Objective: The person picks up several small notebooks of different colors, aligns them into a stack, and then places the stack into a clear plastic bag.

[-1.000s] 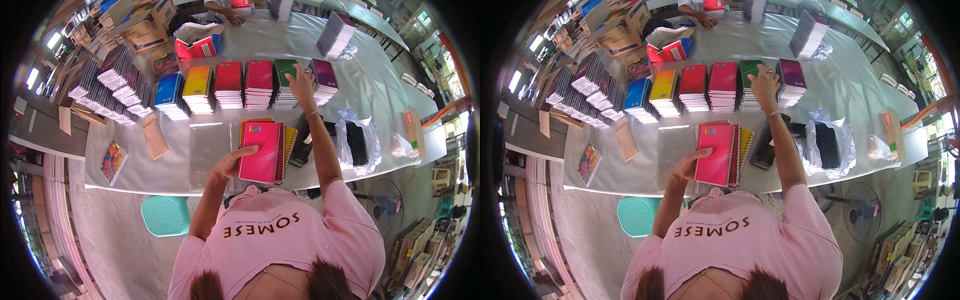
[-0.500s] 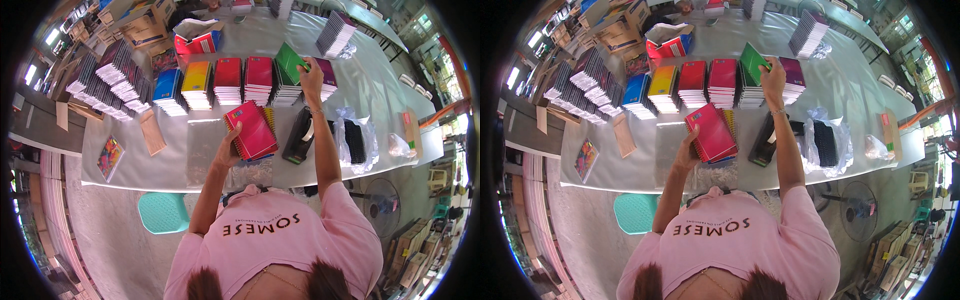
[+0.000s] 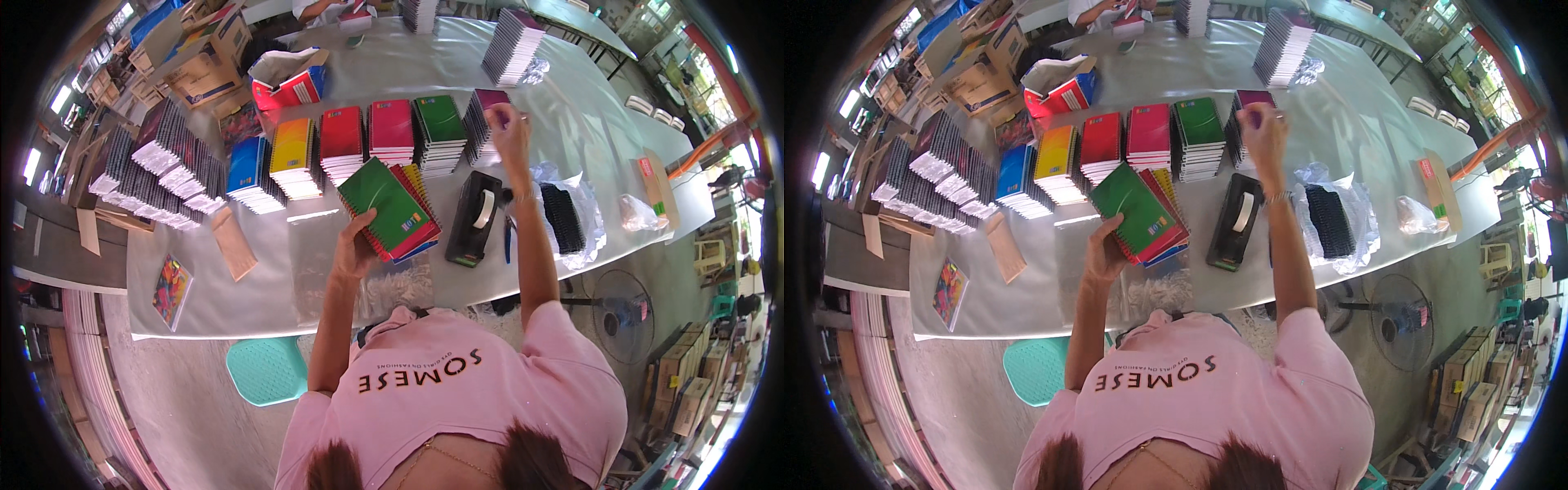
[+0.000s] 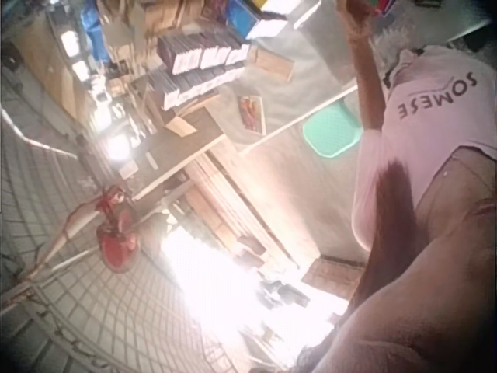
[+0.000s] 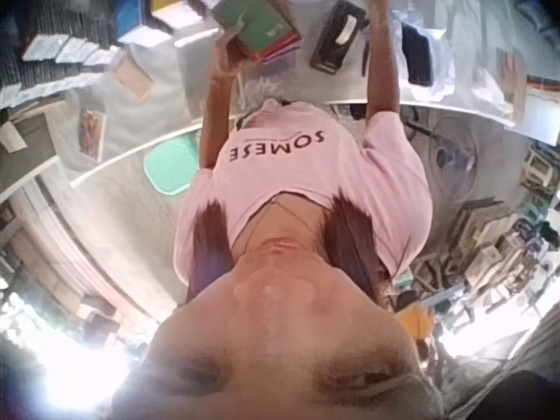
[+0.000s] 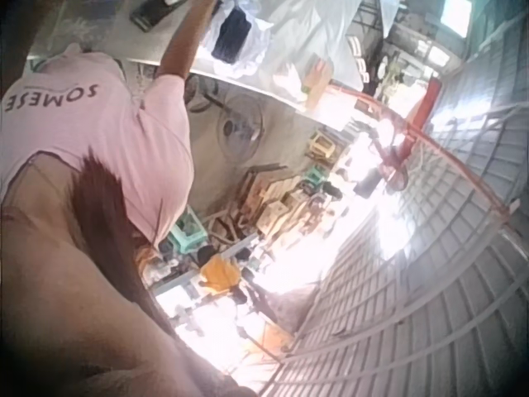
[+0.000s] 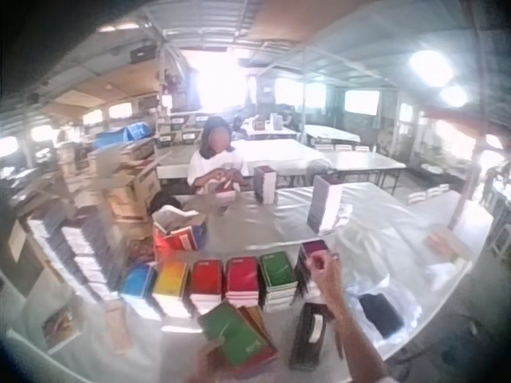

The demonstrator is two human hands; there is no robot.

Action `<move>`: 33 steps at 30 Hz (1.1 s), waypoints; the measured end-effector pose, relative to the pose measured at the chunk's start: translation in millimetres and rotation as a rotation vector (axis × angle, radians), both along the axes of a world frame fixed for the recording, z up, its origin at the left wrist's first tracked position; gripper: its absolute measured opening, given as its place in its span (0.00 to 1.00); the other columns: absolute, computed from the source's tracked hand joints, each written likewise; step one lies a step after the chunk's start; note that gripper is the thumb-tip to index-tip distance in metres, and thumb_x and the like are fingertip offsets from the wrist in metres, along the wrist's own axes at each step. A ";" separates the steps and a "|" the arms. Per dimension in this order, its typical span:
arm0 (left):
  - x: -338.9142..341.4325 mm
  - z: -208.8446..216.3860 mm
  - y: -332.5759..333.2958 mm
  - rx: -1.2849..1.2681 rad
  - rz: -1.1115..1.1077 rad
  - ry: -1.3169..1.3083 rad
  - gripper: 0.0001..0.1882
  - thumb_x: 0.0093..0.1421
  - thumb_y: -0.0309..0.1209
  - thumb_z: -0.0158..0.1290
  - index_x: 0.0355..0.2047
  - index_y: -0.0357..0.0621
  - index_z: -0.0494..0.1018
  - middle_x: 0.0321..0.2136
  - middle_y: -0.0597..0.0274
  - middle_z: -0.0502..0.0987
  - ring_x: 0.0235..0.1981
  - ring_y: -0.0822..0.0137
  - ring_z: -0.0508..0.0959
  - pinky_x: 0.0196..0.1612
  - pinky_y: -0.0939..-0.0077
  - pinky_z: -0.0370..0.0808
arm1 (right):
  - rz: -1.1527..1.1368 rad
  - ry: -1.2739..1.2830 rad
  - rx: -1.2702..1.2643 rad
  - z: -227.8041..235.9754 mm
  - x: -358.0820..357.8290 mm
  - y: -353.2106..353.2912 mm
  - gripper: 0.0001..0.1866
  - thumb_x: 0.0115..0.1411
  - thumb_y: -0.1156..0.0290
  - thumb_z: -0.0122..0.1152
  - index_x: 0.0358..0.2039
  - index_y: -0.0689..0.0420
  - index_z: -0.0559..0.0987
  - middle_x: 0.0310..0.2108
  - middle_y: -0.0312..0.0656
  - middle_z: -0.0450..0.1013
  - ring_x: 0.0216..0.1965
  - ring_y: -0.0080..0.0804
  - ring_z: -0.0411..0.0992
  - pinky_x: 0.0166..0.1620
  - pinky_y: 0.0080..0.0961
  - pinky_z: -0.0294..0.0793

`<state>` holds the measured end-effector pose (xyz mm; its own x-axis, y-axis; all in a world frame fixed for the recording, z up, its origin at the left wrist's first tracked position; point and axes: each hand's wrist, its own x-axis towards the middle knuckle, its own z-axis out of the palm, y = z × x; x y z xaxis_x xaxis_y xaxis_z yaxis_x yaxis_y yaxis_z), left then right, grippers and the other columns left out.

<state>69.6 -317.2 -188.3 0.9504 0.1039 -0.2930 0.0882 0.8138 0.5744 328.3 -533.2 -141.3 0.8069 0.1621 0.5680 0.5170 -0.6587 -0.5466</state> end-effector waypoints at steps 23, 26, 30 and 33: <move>-36.4 -28.7 28.0 -0.128 0.078 0.051 0.19 0.58 0.32 0.52 0.47 0.36 0.69 0.43 0.55 0.76 0.42 0.60 0.77 0.47 0.61 0.76 | 0.202 0.409 0.296 22.7 24.7 2.8 0.20 0.49 0.67 0.70 0.42 0.61 0.79 0.31 0.41 0.77 0.30 0.21 0.73 0.34 0.20 0.72; -33.5 -22.9 28.8 -0.106 0.021 -0.014 0.25 0.62 0.43 0.52 0.52 0.37 0.67 0.48 0.54 0.73 0.48 0.60 0.75 0.50 0.60 0.75 | 0.490 0.538 0.507 60.8 -45.6 22.6 0.16 0.53 0.69 0.68 0.42 0.59 0.79 0.32 0.37 0.77 0.34 0.19 0.73 0.38 0.16 0.70; -45.5 -9.9 35.7 -0.103 -0.035 -0.117 0.38 0.61 0.57 0.48 0.61 0.40 0.58 0.56 0.54 0.67 0.56 0.59 0.69 0.55 0.58 0.71 | 0.563 0.676 0.686 60.9 -122.8 68.3 0.13 0.55 0.70 0.67 0.40 0.60 0.79 0.33 0.33 0.76 0.35 0.16 0.71 0.40 0.12 0.68; -58.5 -24.3 50.5 -0.183 -0.070 -0.189 0.42 0.60 0.59 0.47 0.63 0.40 0.54 0.59 0.54 0.64 0.58 0.59 0.68 0.56 0.57 0.70 | 0.474 0.593 0.858 47.4 -188.8 102.3 0.09 0.57 0.70 0.66 0.34 0.60 0.78 0.29 0.33 0.74 0.33 0.16 0.71 0.39 0.14 0.68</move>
<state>11.1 -266.6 -212.6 0.9931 -0.0023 -0.1175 0.0530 0.9011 0.4303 139.6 -430.9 -93.9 0.9458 0.2643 0.1888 0.1246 0.2414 -0.9624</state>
